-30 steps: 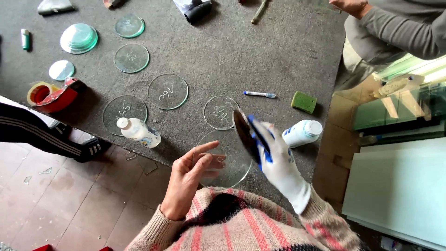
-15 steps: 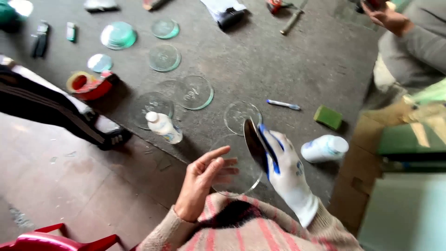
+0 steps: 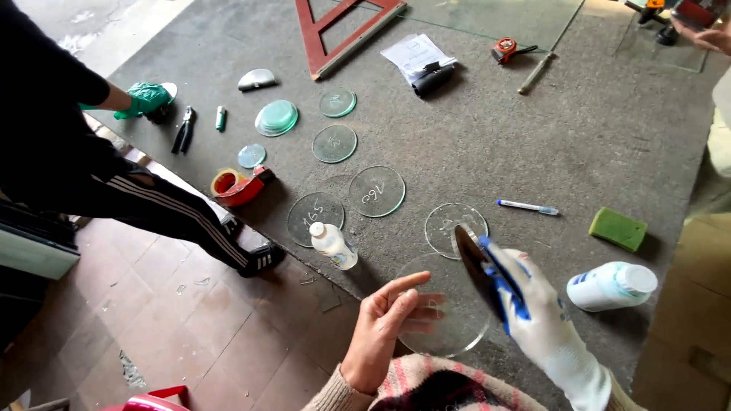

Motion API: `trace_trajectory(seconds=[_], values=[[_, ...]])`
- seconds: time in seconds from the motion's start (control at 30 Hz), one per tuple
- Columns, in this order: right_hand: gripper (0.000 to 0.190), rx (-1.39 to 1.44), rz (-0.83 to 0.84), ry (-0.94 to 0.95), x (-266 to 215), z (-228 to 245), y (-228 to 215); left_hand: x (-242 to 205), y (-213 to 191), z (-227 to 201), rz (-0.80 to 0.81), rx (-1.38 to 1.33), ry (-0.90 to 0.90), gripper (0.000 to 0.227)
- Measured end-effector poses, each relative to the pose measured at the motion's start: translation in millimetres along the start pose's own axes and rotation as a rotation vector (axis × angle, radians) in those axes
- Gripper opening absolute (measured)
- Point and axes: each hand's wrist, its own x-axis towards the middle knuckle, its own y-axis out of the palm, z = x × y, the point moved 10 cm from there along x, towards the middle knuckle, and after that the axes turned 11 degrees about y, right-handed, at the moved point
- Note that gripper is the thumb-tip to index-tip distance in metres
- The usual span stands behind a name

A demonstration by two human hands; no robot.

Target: Manually smoothing the sharp edges of circular glass pieces using an abrasive sanding stone.

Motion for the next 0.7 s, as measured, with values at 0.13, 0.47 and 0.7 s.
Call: trace_trajectory(seconds=[0.13,0.47,0.7], values=[[0.067,0.054,0.019,0.022,2,-13,-6,1,8,-2,0.037,0.027,0.010,0.046],[0.069,-0.001,-0.009,0.037,-6,-6,-20,2,17,-4,0.031,0.055,-0.030,0.049],[0.066,0.069,0.087,0.081,-9,-11,-16,-3,16,-15,-0.036,0.034,-0.039,0.050]])
